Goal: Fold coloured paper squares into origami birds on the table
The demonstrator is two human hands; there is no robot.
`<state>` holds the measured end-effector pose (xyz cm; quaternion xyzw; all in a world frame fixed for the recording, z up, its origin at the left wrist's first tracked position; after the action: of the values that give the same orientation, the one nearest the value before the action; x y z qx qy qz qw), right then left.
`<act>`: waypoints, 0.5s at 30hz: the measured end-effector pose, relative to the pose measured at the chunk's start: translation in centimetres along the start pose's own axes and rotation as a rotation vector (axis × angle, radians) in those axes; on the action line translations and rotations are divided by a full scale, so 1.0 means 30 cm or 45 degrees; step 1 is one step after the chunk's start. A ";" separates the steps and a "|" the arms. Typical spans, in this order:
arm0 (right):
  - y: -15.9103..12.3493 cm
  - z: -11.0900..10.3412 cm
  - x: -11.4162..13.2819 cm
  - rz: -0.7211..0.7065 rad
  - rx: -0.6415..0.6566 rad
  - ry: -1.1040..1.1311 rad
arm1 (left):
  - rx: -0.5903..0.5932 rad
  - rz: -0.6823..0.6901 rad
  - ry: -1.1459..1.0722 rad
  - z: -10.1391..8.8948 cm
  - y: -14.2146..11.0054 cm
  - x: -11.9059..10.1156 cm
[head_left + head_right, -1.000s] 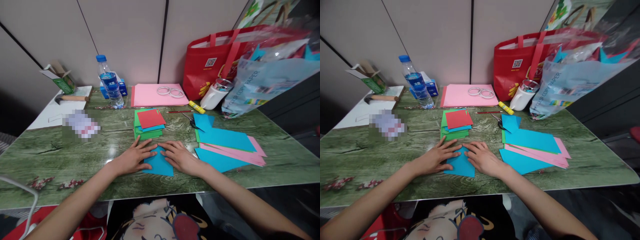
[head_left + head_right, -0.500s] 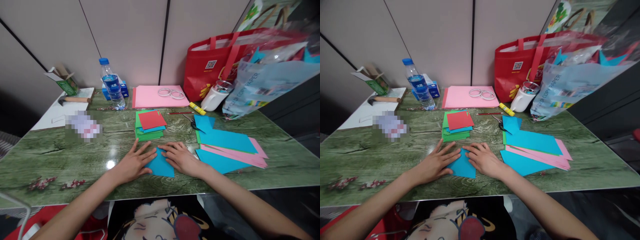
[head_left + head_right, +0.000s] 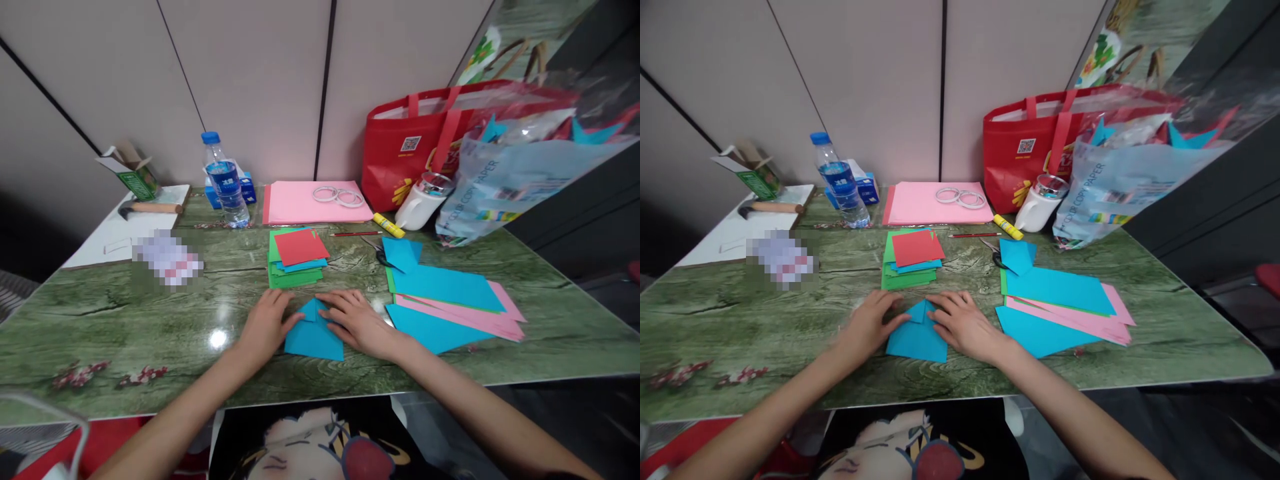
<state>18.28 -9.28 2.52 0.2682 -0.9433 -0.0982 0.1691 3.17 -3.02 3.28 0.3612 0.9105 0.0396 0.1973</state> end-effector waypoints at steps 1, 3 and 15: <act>0.001 -0.005 0.001 0.003 -0.018 0.015 | 0.032 -0.071 0.008 0.015 0.018 -0.004; 0.003 -0.015 0.003 0.008 -0.045 0.051 | 0.177 -0.178 0.044 0.043 0.048 -0.020; 0.024 -0.024 -0.046 0.151 -0.311 0.431 | 0.328 -0.457 -0.361 0.076 0.097 0.018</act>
<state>19.29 -8.00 3.02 0.2023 -0.8967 -0.1550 0.3618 5.56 -0.68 1.61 0.2180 0.9208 -0.1634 0.2791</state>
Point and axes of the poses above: each hand's wrist, its own y-axis towards the middle knuckle, its own z-axis out of the palm, x = y × z, the point moved 6 cm from there along y, towards the middle knuckle, and after that the axes turned 2 degrees about -x, right-handed, at the moved point
